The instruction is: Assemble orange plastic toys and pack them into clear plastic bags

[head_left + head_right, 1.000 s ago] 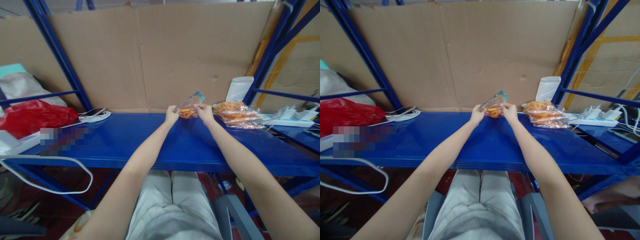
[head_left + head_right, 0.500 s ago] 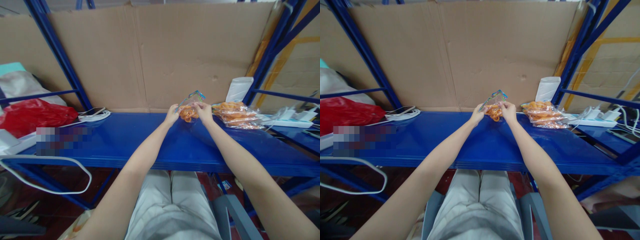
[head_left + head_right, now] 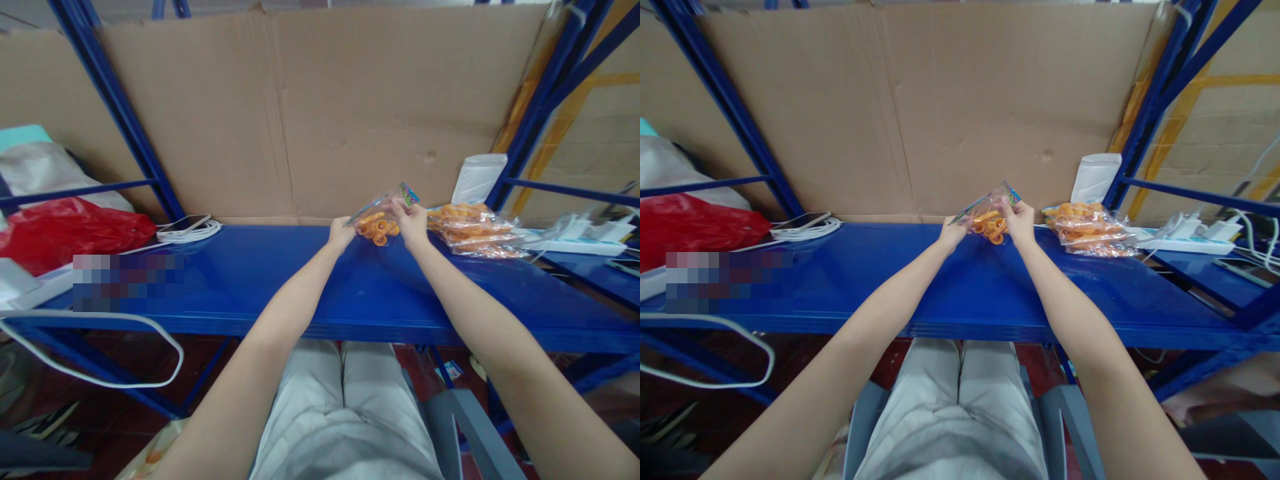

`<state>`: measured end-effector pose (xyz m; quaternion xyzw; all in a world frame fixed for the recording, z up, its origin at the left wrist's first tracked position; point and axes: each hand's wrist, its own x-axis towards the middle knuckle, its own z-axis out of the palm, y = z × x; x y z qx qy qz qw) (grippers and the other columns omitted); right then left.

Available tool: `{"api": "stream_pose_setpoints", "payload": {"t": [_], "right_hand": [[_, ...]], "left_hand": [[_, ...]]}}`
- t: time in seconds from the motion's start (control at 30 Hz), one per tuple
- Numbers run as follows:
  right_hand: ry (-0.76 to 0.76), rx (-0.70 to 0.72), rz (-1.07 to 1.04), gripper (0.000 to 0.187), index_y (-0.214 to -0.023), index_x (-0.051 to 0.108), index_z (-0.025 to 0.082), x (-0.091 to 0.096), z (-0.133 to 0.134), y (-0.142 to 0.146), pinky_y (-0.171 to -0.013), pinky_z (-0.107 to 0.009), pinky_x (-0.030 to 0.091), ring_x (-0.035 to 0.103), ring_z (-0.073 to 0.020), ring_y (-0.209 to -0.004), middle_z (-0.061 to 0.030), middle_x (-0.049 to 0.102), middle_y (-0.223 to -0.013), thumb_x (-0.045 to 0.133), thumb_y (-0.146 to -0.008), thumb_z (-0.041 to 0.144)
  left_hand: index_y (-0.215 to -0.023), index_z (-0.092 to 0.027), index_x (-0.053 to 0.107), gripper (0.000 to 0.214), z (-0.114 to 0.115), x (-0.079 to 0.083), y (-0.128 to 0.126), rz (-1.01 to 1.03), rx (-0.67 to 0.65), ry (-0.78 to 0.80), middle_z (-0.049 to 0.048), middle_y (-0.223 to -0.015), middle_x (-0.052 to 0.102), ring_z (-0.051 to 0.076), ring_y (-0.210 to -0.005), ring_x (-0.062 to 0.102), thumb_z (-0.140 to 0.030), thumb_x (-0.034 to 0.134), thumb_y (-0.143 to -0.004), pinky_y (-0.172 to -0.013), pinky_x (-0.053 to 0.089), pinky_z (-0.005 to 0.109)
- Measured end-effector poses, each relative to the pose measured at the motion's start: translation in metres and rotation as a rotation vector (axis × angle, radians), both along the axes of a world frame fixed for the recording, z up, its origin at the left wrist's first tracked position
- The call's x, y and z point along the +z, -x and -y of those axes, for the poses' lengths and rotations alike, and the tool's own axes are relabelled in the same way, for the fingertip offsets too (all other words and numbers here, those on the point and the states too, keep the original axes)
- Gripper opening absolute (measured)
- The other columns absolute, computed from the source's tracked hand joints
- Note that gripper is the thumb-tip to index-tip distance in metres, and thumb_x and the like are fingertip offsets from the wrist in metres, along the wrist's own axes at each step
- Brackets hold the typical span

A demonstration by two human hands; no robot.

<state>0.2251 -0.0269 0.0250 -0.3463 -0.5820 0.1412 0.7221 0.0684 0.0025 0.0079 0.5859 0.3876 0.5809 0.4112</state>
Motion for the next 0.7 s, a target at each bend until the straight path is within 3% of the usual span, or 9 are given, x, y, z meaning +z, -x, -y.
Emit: {"api": "stream_pose_setpoints", "payload": {"t": [0.17,0.23,0.33,0.4,0.5,0.7], "right_hand": [[0.192,0.026,-0.044,0.046,-0.109,0.059,0.020,0.000,-0.004,-0.007,-0.051,-0.029,0.052,0.063,-0.0147,-0.050,-0.0037,0.073,-0.079,0.067,-0.074,0.049],[0.325,0.023,-0.073,0.040,-0.106,0.058,0.020,0.000,-0.005,-0.011,-0.039,-0.025,0.043,0.054,-0.0122,-0.039,-0.0021,0.071,-0.070,0.068,-0.074,0.041],[0.442,0.032,-0.065,0.020,-0.084,0.058,0.020,0.000,-0.004,-0.014,-0.030,-0.024,0.033,0.045,-0.0107,-0.031,-0.0012,0.066,-0.057,0.067,-0.074,0.035],[0.401,0.008,-0.031,0.019,-0.075,0.057,0.020,0.001,-0.003,-0.013,-0.029,-0.023,0.031,0.043,-0.0107,-0.030,-0.0005,0.063,-0.051,0.065,-0.075,0.037],[0.264,-0.064,-0.009,0.023,-0.077,0.059,0.020,0.005,0.002,-0.009,-0.032,-0.024,0.037,0.046,-0.0113,-0.032,0.0005,0.060,-0.049,0.062,-0.078,0.043],[0.124,-0.156,-0.002,0.035,-0.089,0.063,0.019,0.012,0.011,-0.002,-0.036,-0.025,0.040,0.047,-0.0117,-0.033,0.0012,0.058,-0.050,0.054,-0.082,0.052]], "left_hand": [[-0.068,-0.013,0.060,0.016,0.009,0.008,-0.003,0.028,0.001,0.045,-0.0018,-0.052,0.058,0.013,-0.047,0.063,-0.008,0.058,-0.083,-0.064,0.055,0.029],[-0.070,-0.014,0.058,0.015,0.012,0.010,-0.004,0.040,0.003,0.056,-0.0022,-0.053,0.058,0.012,-0.047,0.063,-0.010,0.058,-0.085,-0.061,0.055,0.027],[-0.073,-0.014,0.058,0.013,0.015,0.011,-0.005,0.073,0.003,0.041,0.0008,-0.067,0.063,0.014,-0.052,0.067,-0.015,0.059,-0.086,-0.057,0.055,0.026],[-0.078,-0.014,0.059,0.011,0.017,0.012,-0.004,0.102,-0.011,0.017,0.0040,-0.082,0.067,0.014,-0.056,0.068,-0.018,0.058,-0.087,-0.056,0.055,0.026],[-0.088,-0.015,0.059,0.009,0.019,0.014,-0.004,0.156,-0.033,-0.021,0.0063,-0.096,0.068,0.014,-0.060,0.069,-0.023,0.057,-0.089,-0.052,0.054,0.022],[-0.099,-0.018,0.056,0.018,0.023,0.021,-0.007,0.222,-0.012,-0.093,0.0058,-0.096,0.069,0.012,-0.063,0.069,-0.032,0.060,-0.088,-0.050,0.052,0.018]]}}
